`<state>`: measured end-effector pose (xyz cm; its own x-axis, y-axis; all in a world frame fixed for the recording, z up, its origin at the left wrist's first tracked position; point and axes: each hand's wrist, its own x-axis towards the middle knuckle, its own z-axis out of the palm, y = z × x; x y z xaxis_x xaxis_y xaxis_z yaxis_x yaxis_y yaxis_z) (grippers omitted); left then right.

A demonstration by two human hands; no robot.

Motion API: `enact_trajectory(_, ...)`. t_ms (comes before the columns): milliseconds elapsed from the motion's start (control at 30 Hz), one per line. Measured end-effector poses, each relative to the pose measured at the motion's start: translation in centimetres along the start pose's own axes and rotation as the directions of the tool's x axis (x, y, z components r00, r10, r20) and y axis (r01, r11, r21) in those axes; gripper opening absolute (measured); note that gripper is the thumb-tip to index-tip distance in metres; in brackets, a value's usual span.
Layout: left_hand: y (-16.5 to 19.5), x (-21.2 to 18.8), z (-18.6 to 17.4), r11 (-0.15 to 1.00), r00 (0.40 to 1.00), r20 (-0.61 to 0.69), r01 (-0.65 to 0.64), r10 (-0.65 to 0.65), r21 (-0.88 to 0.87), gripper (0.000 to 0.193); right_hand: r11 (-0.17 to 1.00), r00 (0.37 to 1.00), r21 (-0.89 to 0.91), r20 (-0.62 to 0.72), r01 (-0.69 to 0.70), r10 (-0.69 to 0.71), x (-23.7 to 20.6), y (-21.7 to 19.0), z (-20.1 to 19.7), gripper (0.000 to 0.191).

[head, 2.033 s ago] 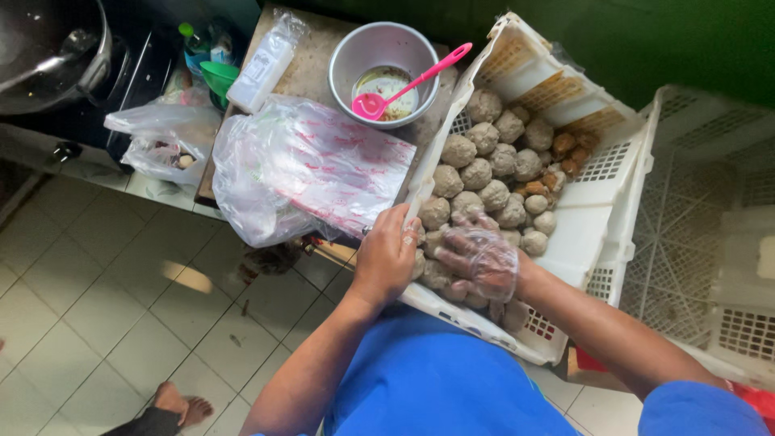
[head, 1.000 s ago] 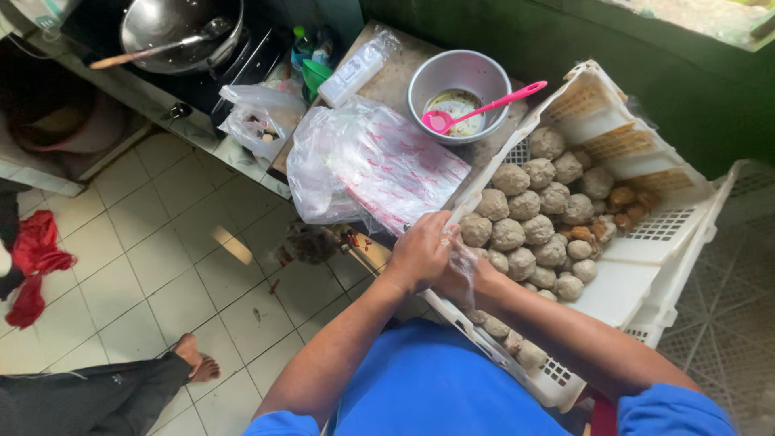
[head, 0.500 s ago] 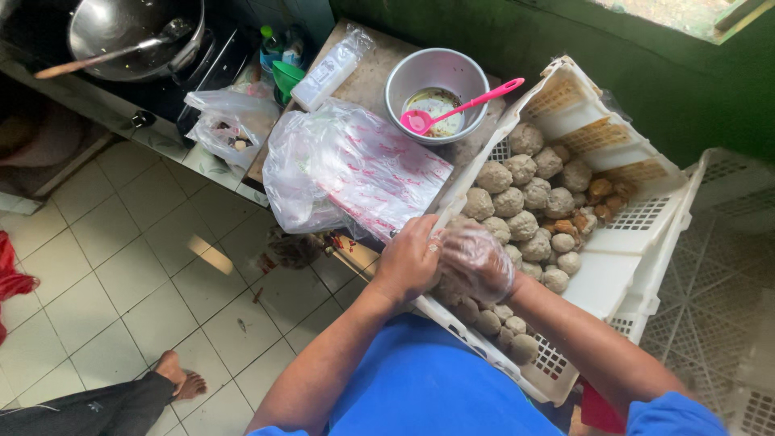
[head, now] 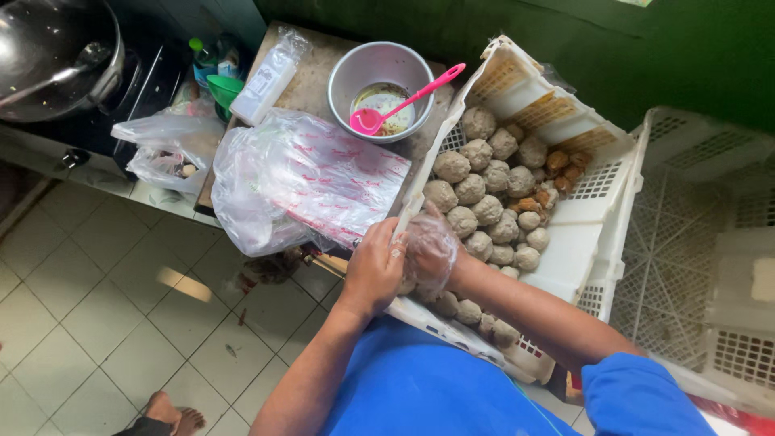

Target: The person sorts round meatballs from a white crate into a clear plastic bag using gloved hands. They repeatedly pick up individual meatballs and place them into the bag, then tie the bag and set it aside before continuing to sort more meatballs from the crate.

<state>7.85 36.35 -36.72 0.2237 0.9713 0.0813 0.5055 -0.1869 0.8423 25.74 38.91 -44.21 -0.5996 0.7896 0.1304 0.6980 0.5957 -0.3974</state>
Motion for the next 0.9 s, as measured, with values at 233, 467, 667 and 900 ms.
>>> enact_trajectory(233, 0.0, 0.2, -0.3, 1.0, 1.0, 0.009, 0.002, -0.002, 0.022, 0.038, 0.972, 0.956, -0.16, 0.262, 0.174, -0.128, -5.6, 5.6, 0.1, 0.081)
enact_trajectory(467, 0.1, 0.0, -0.1, 1.0, 1.0, 0.016, -0.002, 0.002, 0.024, 0.037, 0.826, 0.822, -0.123, -0.253, -0.55, 0.51, -1.3, 10.7, 0.1, 0.089)
enact_trajectory(667, 0.3, 0.0, -0.3, 0.999, 0.999, 0.016, -0.038, 0.038, -0.011, 0.035, 0.845, 0.854, -0.189, 0.052, -0.5, 0.517, -4.7, 3.4, 2.2, 0.092)
enact_trajectory(900, 0.8, 0.2, -1.1, 1.0, 0.999, 0.039, -0.015, 0.016, -0.023, 0.034, 0.947, 0.931, -0.063, 0.177, -0.314, 0.321, -12.6, 5.6, -0.3, 0.067)
